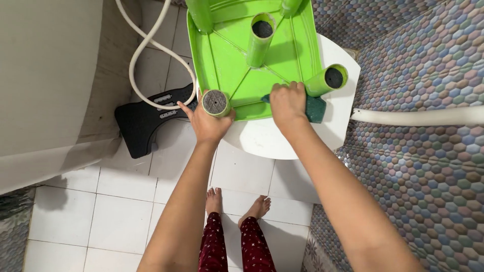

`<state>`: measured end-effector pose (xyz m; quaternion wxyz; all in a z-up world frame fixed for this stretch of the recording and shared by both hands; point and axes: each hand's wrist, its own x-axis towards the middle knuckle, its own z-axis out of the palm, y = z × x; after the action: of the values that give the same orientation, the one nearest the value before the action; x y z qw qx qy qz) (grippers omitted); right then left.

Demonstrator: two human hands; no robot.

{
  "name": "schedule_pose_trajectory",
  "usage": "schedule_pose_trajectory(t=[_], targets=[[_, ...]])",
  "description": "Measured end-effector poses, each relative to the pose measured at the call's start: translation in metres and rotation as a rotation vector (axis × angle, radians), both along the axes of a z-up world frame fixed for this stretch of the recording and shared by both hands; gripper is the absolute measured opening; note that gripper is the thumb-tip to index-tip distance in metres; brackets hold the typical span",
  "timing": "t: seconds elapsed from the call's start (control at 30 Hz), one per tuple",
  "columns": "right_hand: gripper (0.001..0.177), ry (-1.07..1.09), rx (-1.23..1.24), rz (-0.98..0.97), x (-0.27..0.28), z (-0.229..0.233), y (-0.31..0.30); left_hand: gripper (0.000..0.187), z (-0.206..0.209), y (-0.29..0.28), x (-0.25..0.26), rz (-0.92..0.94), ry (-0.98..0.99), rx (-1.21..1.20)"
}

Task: The person scrubs a green plastic stool with a sponge, cleaning the legs and underside while it rests on a white bucket. The person then rinses the stool using a handheld shower head.

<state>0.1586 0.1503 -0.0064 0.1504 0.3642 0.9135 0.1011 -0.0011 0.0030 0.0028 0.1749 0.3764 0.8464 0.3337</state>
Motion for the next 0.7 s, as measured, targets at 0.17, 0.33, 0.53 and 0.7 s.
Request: schedule_pose_trajectory(t=[0.17,0.33,0.53,0.7], targets=[[0.014,0.201,0.104,-0.029,-0.011,-0.008,-0.017,0.042,0.009,0.001,0.002,0.024,-0.028,-0.032],[0.007,0.406,-0.136,-0.01,-0.042,-0.017,-0.053,0.046,0.008,0.003,0.001,0.033,-0.077,-0.108],[0.015,0.38,-0.198,0.067,-0.04,-0.008,-0.065,0.048,0.0,-0.001,0.001,0.006,-0.011,0.001],[0.022,0.165,-0.01,0.133,-0.029,-0.006,-0.043,0.055,0.007,0.0,0.0,0.001,-0.061,-0.095]])
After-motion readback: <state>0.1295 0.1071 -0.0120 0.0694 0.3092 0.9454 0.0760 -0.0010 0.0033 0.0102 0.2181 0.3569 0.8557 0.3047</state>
